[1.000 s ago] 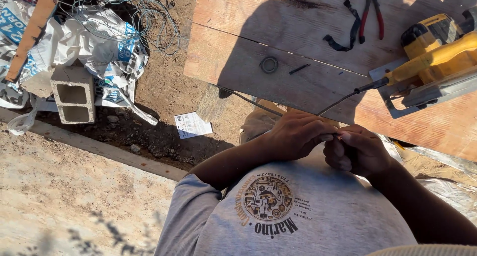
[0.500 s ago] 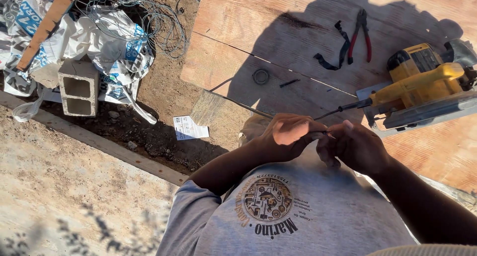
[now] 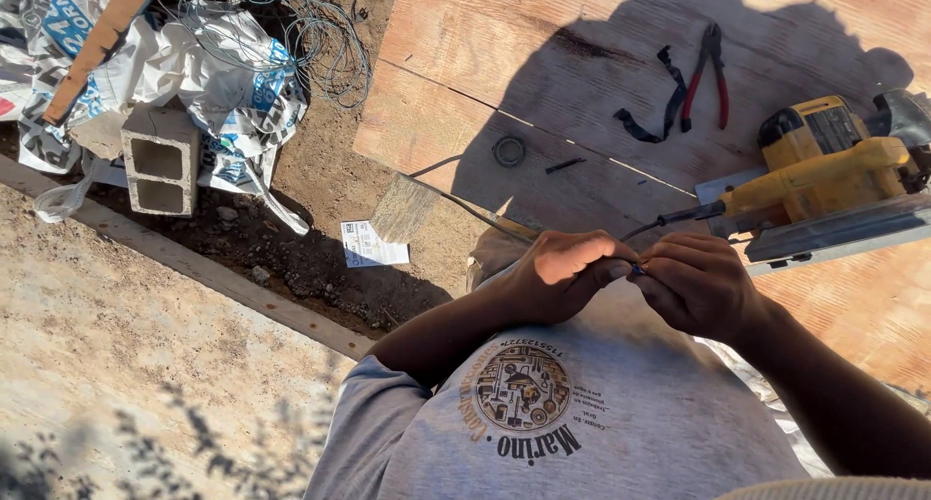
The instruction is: Repairing a damaged electrical cord by stripping wire ends and applying electrical tape.
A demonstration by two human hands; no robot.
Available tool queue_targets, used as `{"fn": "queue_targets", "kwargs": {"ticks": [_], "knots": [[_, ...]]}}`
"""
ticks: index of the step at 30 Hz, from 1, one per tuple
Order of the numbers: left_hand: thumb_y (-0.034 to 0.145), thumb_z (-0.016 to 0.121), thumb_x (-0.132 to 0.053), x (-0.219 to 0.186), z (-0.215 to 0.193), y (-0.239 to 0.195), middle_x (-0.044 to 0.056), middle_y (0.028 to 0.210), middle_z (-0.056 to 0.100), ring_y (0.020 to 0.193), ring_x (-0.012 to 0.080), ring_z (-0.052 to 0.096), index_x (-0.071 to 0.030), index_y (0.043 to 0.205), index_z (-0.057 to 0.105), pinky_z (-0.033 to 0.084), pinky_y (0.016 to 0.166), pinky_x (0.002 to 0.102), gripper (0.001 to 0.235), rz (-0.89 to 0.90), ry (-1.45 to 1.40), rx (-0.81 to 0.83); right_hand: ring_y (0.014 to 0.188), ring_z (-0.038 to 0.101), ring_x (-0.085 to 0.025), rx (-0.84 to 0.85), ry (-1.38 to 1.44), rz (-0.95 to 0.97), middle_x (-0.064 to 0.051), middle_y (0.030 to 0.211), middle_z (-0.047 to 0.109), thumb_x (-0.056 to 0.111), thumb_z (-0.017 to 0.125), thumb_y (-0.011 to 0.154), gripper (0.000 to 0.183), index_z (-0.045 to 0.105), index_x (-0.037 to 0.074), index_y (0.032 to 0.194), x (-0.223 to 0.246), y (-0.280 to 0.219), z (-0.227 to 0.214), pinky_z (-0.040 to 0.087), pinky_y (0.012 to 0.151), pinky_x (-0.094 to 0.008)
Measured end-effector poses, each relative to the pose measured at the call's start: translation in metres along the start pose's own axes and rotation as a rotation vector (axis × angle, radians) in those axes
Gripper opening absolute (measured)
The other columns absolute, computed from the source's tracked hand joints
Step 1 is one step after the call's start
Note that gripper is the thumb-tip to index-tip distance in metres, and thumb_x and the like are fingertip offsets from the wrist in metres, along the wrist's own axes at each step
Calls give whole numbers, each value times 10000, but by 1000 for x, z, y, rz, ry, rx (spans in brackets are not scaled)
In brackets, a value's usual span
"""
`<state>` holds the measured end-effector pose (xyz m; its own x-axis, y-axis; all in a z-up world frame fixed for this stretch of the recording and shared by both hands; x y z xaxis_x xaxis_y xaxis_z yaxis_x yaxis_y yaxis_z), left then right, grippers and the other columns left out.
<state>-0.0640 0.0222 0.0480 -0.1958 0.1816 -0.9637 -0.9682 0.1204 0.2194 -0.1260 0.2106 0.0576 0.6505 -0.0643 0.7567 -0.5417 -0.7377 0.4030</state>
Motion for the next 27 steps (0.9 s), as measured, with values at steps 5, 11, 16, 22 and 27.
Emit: {"fn": "queue_targets", "kwargs": {"ticks": [5, 11, 16, 22, 27], "knots": [[1077, 573, -135, 5, -2, -1, 98, 864, 724, 673, 298, 705, -119, 1143, 701, 555, 563, 326, 145, 60, 31, 15, 589, 712, -249, 50, 1331, 642, -234, 680, 721, 383, 372, 1095, 614, 735, -83, 928, -2, -36, 28, 530, 473, -314], [1062, 618, -116, -2, -1, 3, 106, 900, 744, 728, 337, 730, -129, 1135, 712, 578, 591, 349, 120, 62, 34, 27, 419, 531, -188, -134, 1540, 615, -146, 520, 523, 152, 470, 1049, 386, 517, 0, 698, 5, -31, 36, 435, 396, -295], [1072, 603, -116, -15, 2, 0, 120, 877, 739, 743, 286, 744, -145, 1157, 710, 557, 588, 325, 140, -35, -35, 17, 300, 480, -196, -63, 318, 302, -46, 467, 566, 202, 584, 958, 425, 611, 95, 547, 6, -6, 1, 365, 293, -262], [1100, 551, -181, -13, 7, -1, 34, 1046, 740, 805, 173, 712, -76, 1160, 651, 566, 729, 294, 157, -59, 131, 68, 619, 658, -186, 46, 325, 325, -110, 740, 661, 256, 473, 1042, 400, 663, -6, 807, 11, -17, -2, 531, 562, -268], [1046, 643, -98, 6, 9, -5, 99, 910, 765, 762, 358, 742, -160, 1165, 725, 583, 590, 329, 157, 85, 102, -10, 457, 602, -222, -51, 1548, 699, -193, 547, 602, 240, 430, 1083, 475, 671, -90, 842, 9, -34, 23, 464, 405, -289]]}}
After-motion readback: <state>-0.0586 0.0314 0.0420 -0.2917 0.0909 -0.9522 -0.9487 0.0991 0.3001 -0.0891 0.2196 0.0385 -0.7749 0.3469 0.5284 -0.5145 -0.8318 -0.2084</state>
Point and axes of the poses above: each hand's wrist, its own y-axis towards the middle knuckle, its own z-axis out of the palm, x = y × z, the point moved 2 cm from there along y, towards the middle knuckle
